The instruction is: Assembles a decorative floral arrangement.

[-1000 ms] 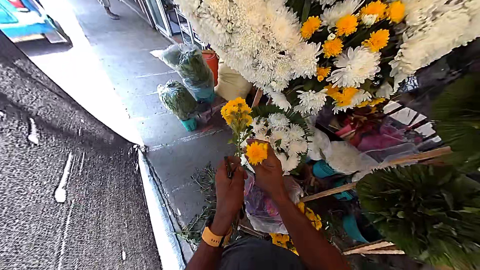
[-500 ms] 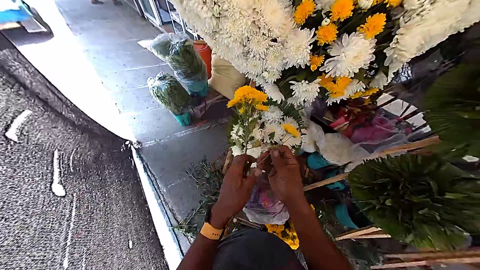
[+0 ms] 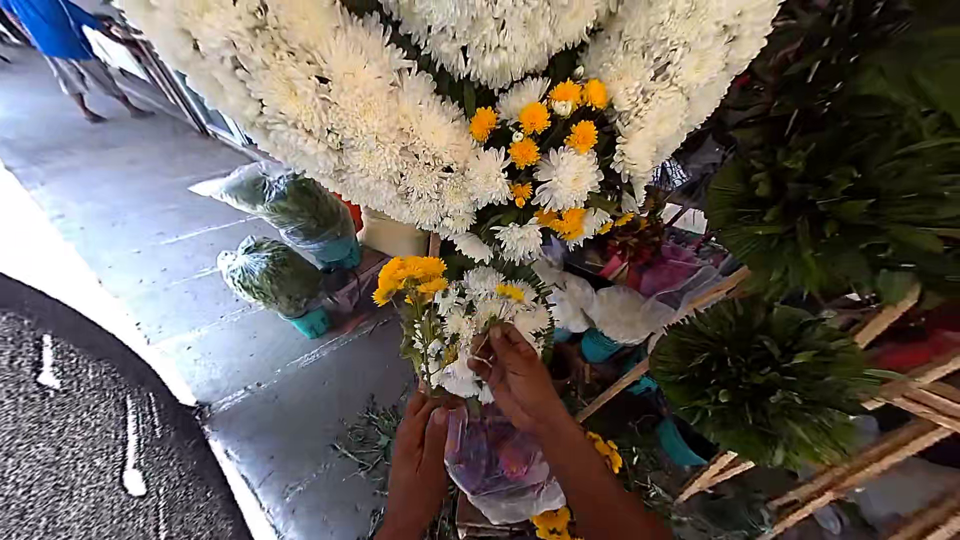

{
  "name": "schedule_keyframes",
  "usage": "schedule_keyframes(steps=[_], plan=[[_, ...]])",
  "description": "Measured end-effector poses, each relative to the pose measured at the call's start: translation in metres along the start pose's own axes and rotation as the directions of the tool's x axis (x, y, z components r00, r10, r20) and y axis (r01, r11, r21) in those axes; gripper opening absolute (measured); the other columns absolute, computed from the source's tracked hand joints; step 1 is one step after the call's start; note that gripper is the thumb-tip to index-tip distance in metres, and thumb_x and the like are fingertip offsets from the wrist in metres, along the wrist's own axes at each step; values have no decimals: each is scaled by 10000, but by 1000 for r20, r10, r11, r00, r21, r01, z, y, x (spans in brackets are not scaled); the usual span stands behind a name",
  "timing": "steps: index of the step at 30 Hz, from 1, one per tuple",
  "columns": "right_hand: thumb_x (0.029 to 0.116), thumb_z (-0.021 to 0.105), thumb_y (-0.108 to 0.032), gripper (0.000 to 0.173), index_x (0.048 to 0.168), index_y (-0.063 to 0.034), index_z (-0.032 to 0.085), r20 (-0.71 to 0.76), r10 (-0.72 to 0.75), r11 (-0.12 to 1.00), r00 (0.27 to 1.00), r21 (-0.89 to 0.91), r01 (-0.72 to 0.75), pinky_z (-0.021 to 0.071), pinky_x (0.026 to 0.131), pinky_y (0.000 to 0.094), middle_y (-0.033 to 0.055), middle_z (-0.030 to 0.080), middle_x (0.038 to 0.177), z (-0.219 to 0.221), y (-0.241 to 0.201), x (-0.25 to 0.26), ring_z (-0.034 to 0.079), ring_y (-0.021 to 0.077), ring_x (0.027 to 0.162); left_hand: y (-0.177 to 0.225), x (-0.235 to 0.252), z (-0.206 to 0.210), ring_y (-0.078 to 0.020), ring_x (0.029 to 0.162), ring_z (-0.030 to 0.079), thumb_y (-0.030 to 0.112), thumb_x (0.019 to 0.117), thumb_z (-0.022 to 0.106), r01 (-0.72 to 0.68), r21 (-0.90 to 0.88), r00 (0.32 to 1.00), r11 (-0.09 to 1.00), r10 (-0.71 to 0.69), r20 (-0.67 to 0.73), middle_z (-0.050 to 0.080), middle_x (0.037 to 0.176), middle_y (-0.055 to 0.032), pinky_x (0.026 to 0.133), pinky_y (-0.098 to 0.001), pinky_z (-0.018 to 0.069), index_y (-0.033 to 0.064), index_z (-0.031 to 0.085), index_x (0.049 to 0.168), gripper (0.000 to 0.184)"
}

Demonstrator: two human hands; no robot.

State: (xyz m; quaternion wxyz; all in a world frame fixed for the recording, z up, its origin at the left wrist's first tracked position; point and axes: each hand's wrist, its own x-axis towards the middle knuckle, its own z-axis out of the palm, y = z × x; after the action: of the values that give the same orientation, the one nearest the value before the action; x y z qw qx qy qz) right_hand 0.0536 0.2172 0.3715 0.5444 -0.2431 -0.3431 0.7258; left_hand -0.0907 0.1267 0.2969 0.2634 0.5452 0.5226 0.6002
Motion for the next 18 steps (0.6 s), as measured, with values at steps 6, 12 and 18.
schedule_keyframes(steps=[6, 12, 18], plan=[[987, 650, -41, 213, 1181, -80, 572, 102, -649, 674, 754, -384, 631, 636, 882, 434, 73, 720, 1038, -10, -95, 66, 744, 232, 918, -10, -14, -27, -47, 599, 485, 667, 1020, 363, 75, -12, 996, 997, -75, -39, 557, 871, 10, 505, -208, 441, 124, 707, 1210, 670], [901, 755, -337, 504, 1273, -11, 660, 190, -883, -23, 430, -931, 365, 326, 1179, 515, 116, 559, 1452, 16, -160, 143, 426, 311, 1420, -12, -13, -34, -33, 581, 495, 603, 1046, 376, 91, -27, 990, 995, -93, -101, 572, 876, 14, 506, -198, 461, 49, 646, 1260, 653], [875, 725, -378, 319, 1079, -142, 791, 155, -820, -314, 551, -927, -205, -28, 1187, 736, 124, 275, 1677, 32, -162, 193, 98, 433, 1564, -11, -15, -39, -46, 550, 482, 635, 1029, 387, 105, 13, 987, 994, -102, -127, 565, 832, 10, 475, -208, 447, 51, 647, 1263, 681]])
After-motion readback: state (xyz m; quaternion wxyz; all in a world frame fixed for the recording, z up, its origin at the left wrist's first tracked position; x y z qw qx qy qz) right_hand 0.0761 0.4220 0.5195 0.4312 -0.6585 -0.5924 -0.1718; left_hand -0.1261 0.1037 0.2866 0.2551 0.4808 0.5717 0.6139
